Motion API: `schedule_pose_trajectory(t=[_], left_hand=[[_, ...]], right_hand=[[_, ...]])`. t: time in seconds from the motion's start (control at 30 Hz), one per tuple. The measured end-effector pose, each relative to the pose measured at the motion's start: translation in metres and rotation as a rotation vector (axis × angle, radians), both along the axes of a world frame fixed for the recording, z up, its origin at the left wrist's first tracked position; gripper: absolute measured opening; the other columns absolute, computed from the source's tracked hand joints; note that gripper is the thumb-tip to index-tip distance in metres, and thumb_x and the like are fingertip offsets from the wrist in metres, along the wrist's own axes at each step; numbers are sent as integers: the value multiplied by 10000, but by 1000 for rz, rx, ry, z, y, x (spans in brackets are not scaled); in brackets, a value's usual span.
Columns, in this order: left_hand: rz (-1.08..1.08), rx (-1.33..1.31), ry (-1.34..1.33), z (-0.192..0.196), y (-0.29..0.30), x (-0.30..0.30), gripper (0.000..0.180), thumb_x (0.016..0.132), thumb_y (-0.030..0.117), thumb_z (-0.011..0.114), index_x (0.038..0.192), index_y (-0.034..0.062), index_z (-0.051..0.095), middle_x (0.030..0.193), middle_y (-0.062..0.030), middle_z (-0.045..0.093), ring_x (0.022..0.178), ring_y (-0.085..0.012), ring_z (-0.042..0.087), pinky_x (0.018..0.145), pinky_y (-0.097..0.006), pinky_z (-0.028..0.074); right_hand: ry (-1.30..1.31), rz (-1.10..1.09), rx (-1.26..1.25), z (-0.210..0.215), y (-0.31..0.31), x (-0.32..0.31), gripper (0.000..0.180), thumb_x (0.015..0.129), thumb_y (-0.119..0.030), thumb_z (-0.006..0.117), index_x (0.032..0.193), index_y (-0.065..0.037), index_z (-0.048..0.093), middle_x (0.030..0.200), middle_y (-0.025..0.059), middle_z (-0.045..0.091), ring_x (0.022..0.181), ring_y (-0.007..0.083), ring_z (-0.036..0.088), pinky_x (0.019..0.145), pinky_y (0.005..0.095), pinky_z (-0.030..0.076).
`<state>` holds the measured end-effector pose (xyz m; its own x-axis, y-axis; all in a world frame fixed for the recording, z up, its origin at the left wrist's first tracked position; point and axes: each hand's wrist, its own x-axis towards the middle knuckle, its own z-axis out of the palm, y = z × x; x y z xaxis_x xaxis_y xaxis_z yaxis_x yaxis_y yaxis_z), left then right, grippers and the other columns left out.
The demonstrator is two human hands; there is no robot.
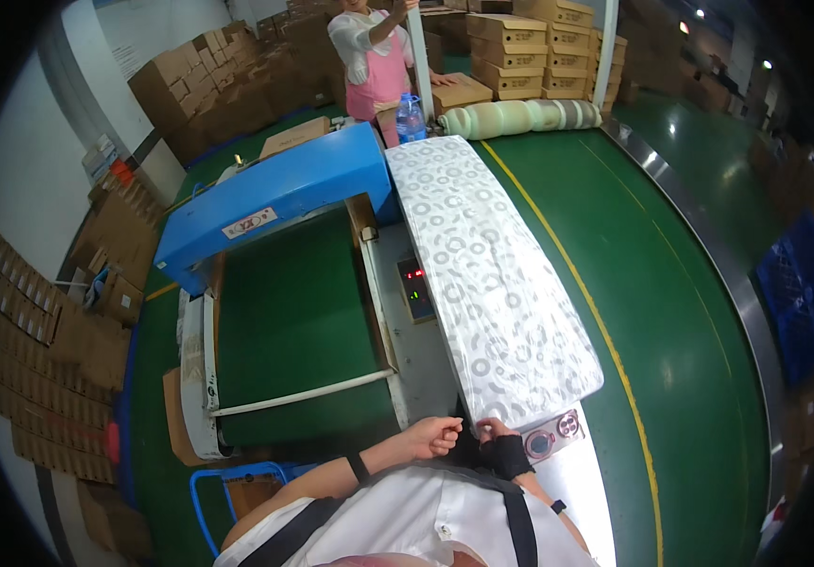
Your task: The recorder stands at a conveyor belt and gestures with their hands while interacting with a coworker, seemingly explaining or demonstrating a process.
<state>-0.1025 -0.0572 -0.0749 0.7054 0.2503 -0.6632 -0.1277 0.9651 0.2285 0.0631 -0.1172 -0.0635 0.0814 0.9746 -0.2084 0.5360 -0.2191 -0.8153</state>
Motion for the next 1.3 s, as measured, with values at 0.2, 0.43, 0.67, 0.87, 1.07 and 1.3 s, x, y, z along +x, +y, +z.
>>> schedule_pose_trajectory(t=[0.2,0.43,0.67,0.87,1.07,1.3], left_hand=[[-93,57,22,5,-6,13,173,821,209,403,708,80,423,470,36,321,321,-32,227,286,-162,166],[-137,76,38,5,-12,17,168,820,223,395,720,90,413,496,30,349,336,-40,250,295,-171,172],[-158,117,22,1,-8,24,181,814,235,404,705,93,424,489,35,357,324,-31,246,286,-167,157],[-197,187,45,10,-7,22,179,814,210,379,714,74,439,487,28,370,327,-41,274,290,-183,182],[-135,185,-54,-9,-13,18,266,813,275,432,724,27,460,492,5,363,336,-51,258,296,-175,175],[-45,169,11,3,-21,22,311,794,353,449,706,54,457,485,27,371,320,-28,280,281,-160,174]], right_hand=[[-15,-4,16,-7,-7,3,177,724,-155,487,897,-124,511,551,137,515,540,276,541,493,344,420],[-107,-22,27,-1,-13,-5,177,735,-176,487,906,-139,510,574,148,521,579,287,548,512,347,425],[-20,-42,14,-6,-5,-2,149,762,-220,481,870,-125,521,579,148,537,575,282,557,505,342,432],[-83,47,117,6,-2,-3,135,746,-208,483,862,-142,502,535,130,518,512,275,542,457,352,419],[-142,92,195,-60,-6,6,235,721,-217,533,935,-132,481,550,29,532,468,132,512,450,261,413],[-114,-4,209,-12,-10,-2,143,724,-169,512,859,-125,494,539,112,530,483,231,548,419,318,417]])
